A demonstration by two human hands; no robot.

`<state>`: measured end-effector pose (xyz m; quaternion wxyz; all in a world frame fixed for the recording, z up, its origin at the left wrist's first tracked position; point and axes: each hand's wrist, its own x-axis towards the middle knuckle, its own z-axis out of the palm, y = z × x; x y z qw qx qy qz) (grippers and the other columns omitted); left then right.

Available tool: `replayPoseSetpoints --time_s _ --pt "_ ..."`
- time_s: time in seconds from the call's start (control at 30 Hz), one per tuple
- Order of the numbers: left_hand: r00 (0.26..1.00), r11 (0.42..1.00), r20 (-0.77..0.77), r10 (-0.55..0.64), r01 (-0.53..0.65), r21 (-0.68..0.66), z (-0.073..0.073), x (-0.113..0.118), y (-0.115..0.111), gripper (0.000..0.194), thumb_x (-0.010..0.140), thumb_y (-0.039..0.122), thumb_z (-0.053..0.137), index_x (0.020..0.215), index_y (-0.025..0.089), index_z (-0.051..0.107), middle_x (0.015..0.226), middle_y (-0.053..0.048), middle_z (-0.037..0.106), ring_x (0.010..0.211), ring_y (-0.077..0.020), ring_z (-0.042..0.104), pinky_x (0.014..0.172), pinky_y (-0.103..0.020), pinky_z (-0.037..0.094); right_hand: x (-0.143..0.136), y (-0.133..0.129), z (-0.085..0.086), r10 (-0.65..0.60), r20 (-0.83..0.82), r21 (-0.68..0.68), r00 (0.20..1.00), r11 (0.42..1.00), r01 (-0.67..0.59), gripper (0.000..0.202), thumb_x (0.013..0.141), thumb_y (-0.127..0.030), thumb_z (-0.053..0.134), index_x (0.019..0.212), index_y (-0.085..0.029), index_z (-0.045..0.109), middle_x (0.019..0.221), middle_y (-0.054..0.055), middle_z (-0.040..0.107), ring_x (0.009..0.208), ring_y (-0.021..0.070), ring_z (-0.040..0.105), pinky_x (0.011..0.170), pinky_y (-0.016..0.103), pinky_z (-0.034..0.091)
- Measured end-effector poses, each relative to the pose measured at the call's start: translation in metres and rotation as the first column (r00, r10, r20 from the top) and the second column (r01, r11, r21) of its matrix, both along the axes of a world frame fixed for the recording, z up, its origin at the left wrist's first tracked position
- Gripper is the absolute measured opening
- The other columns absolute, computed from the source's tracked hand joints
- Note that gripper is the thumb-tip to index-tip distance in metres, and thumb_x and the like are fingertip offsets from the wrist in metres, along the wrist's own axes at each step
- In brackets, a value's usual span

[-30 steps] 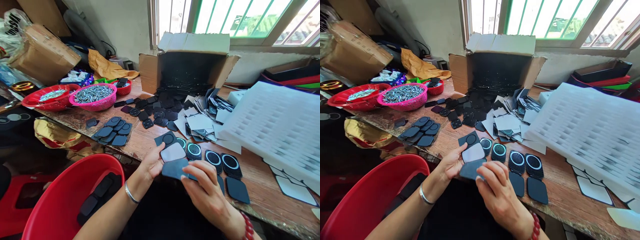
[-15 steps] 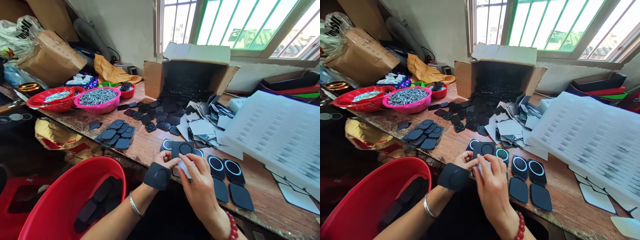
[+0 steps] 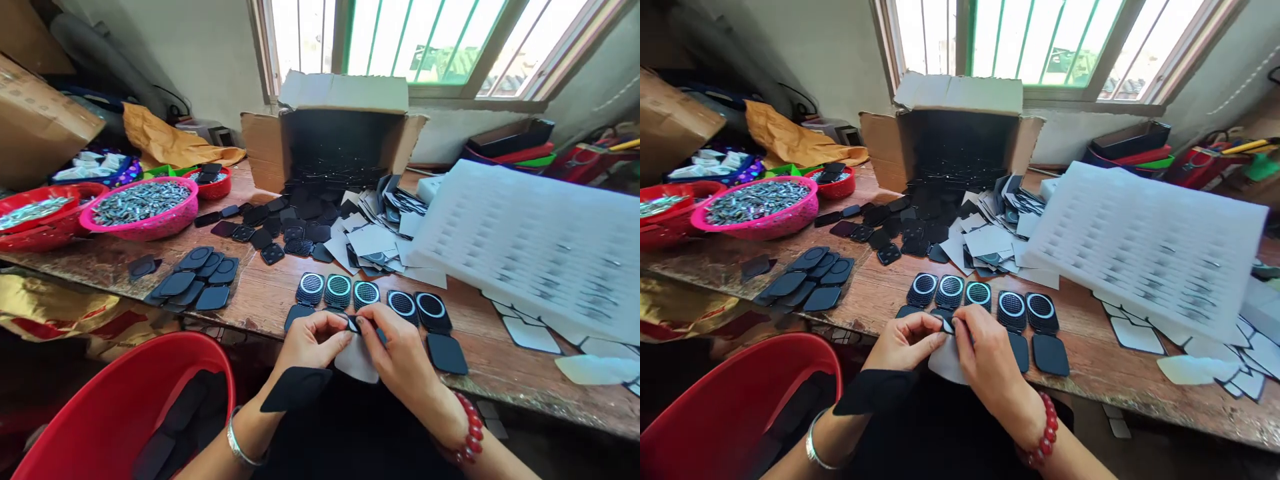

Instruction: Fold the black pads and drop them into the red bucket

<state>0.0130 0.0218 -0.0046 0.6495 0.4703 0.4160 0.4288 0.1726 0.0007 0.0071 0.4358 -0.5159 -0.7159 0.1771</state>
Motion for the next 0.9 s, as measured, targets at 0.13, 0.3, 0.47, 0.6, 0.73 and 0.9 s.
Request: replayPoseSetpoints --time_s 0.13,0.3,0.47,0.6,0.73,0.9 --pt "0.993 0.992 -0.084 -0.078 0.069 -0.101 0.012 -0.004 -0.004 0.027 0.059 0.034 0.085 0.069 0.016 0.068 0.06 0.003 0.058 0.055 -0.0082 0.049 0.057 -0.02 0.04 0.046 0.006 -0.007 -0.284 -0.24 -0.206 0.928 0.949 0.237 0.018 0.091 -0.035 0.053 0.081 -0.02 0.058 0.065 -0.001 0.054 0.059 0.0142 0.051 0.055 0.026 0.041" --pt "0.983 0.975 -0.171 -0.06 0.021 -0.222 0.016 -0.021 -0.001 0.041 0.052 0.044 0.089 0.072 0.018 0.065 0.064 0.003 0.06 0.058 -0.0103 0.052 0.053 -0.019 0.04 0.124 -0.022 0.003 -0.442 -0.661 -0.373 0.606 0.895 0.245 0.03 0.079 -0.048 0.069 0.081 -0.021 0.058 0.066 -0.002 0.056 0.059 0.0122 0.051 0.055 0.024 0.043" --pt "0.929 0.954 -0.248 -0.276 0.233 -0.188 0.002 0.017 -0.006 0.043 0.057 0.053 0.085 0.077 0.02 0.066 0.067 0.002 0.063 0.065 -0.0147 0.056 0.059 -0.022 0.045 0.144 -0.076 0.004 -0.207 -0.742 -0.525 0.637 0.771 -0.361 0.022 0.077 -0.036 0.075 0.077 -0.016 0.065 0.11 0.009 0.066 0.104 0.0196 0.06 0.09 0.031 0.045" --pt "0.808 0.836 -0.215 -0.548 0.527 -0.149 -0.011 0.072 -0.03 0.043 0.066 0.057 0.079 0.076 0.017 0.067 0.069 0.0 0.064 0.066 -0.0134 0.056 0.063 -0.022 0.045 0.149 -0.103 -0.018 -0.18 -0.687 -0.573 0.704 0.729 -0.373 0.025 0.077 -0.038 0.076 0.077 -0.015 0.068 0.088 0.004 0.066 0.087 0.0143 0.059 0.082 0.025 0.044" --pt "0.78 0.8 -0.179 -0.599 0.58 -0.152 -0.02 0.095 -0.042 0.049 0.071 0.057 0.075 0.101 0.019 0.067 0.088 -0.004 0.073 0.083 -0.0183 0.066 0.078 -0.027 0.051 0.193 -0.142 -0.02 -0.319 -0.545 -0.689 0.775 0.698 -0.197 0.035 0.075 -0.048 0.076 0.076 -0.014 0.068 0.065 -0.003 0.055 0.059 0.0092 0.046 0.058 0.021 0.038" --pt "0.783 0.826 -0.27 -0.561 0.55 -0.123 -0.011 0.082 -0.038 0.042 0.076 0.054 0.072 0.104 0.022 0.07 0.096 -0.005 0.074 0.095 -0.0207 0.067 0.087 -0.027 0.051 0.287 -0.191 0.011 -0.616 -0.214 -0.694 0.758 0.642 0.325 0.039 0.065 -0.048 0.083 0.074 -0.012 0.072 0.063 0.002 0.061 0.056 0.0113 0.052 0.052 0.023 0.039"
